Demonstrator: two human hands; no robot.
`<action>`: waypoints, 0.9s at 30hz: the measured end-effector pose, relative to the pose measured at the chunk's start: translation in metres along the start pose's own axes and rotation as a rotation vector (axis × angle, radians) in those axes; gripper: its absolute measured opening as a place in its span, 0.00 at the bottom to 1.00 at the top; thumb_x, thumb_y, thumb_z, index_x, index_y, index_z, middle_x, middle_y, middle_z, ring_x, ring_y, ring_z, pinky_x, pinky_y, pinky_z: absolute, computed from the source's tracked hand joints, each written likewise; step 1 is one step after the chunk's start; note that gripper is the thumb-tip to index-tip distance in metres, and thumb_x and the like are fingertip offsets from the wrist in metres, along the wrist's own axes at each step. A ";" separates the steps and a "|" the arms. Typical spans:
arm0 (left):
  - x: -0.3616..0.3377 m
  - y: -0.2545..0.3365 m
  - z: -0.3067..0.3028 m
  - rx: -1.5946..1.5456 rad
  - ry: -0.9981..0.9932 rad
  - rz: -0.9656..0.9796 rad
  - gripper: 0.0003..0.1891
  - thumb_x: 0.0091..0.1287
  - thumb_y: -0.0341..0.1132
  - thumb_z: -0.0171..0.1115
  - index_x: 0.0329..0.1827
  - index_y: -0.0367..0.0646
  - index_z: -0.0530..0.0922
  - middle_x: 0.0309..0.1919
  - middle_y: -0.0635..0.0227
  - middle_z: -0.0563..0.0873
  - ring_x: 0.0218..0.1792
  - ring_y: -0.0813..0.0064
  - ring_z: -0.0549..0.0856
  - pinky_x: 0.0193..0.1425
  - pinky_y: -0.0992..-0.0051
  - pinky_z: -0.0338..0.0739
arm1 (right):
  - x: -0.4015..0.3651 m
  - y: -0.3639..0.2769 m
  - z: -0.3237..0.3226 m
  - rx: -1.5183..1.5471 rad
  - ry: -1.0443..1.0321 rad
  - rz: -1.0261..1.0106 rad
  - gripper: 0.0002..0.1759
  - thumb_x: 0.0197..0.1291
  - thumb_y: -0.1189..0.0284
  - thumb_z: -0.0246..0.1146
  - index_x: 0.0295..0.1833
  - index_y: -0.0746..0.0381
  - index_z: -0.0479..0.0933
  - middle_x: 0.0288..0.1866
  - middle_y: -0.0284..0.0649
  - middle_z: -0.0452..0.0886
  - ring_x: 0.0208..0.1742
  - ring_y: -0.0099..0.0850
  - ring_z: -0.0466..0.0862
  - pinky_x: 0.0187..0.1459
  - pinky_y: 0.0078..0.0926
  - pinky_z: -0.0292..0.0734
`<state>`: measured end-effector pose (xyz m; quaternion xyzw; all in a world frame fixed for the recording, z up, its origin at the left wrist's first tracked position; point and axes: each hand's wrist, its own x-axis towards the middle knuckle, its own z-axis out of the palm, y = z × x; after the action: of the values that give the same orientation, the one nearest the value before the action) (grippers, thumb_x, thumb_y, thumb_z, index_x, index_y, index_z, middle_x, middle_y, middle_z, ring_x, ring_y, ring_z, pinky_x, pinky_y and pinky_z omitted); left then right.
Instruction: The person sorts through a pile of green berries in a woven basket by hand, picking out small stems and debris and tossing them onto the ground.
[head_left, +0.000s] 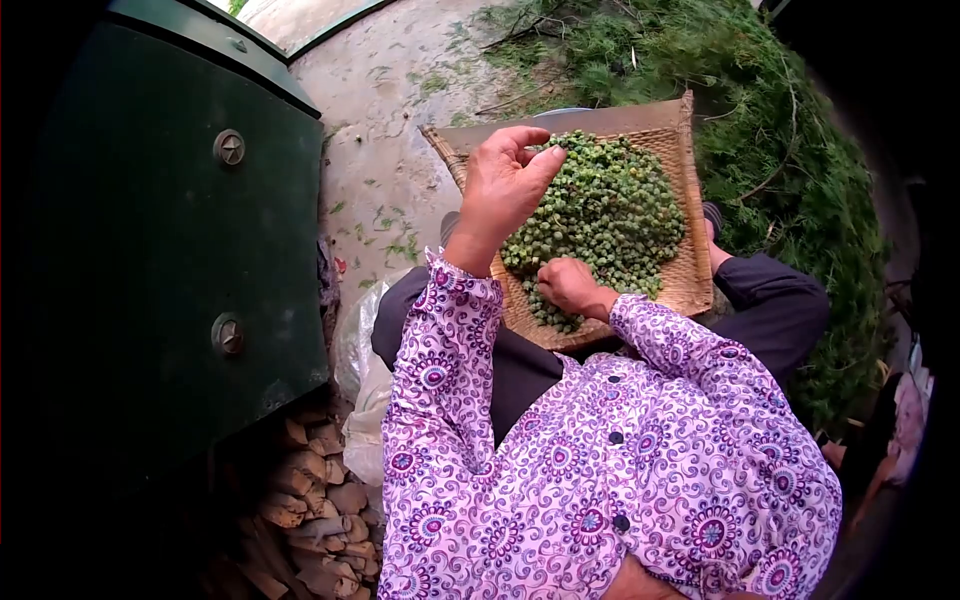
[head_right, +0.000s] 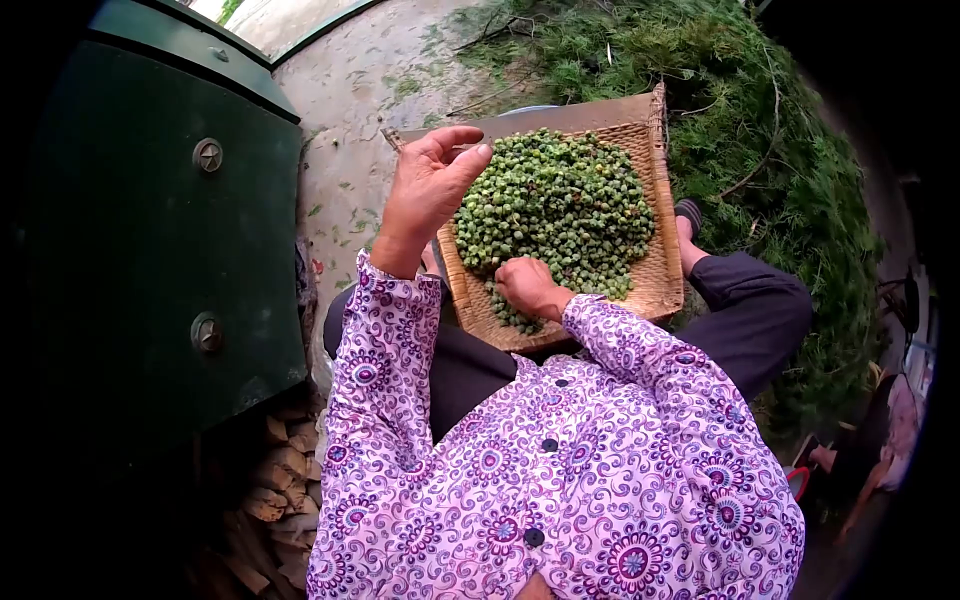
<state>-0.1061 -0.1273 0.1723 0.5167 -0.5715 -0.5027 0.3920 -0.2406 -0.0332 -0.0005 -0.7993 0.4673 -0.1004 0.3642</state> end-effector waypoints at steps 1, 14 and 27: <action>0.000 -0.002 0.000 -0.001 -0.001 0.007 0.18 0.60 0.35 0.62 0.48 0.30 0.75 0.31 0.69 0.82 0.30 0.88 0.77 0.32 0.87 0.71 | -0.004 0.009 -0.006 0.030 0.031 0.036 0.08 0.46 0.69 0.58 0.25 0.62 0.77 0.25 0.47 0.78 0.29 0.46 0.79 0.33 0.41 0.74; -0.009 -0.021 0.041 0.498 -0.395 0.029 0.20 0.56 0.39 0.63 0.48 0.34 0.78 0.39 0.58 0.83 0.38 0.72 0.82 0.41 0.75 0.76 | -0.056 0.045 -0.094 0.366 0.089 0.408 0.15 0.51 0.63 0.63 0.28 0.66 0.79 0.19 0.39 0.77 0.21 0.24 0.75 0.27 0.28 0.71; -0.020 -0.040 0.094 -0.090 -0.683 -0.295 0.13 0.61 0.30 0.58 0.47 0.33 0.77 0.33 0.67 0.83 0.31 0.81 0.81 0.36 0.81 0.78 | -0.074 0.028 -0.142 1.085 0.295 0.254 0.10 0.58 0.67 0.62 0.32 0.63 0.77 0.18 0.28 0.73 0.17 0.15 0.69 0.17 0.13 0.62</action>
<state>-0.1863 -0.0898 0.1167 0.3784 -0.5659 -0.7218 0.1246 -0.3712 -0.0501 0.0951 -0.4131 0.4872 -0.3917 0.6622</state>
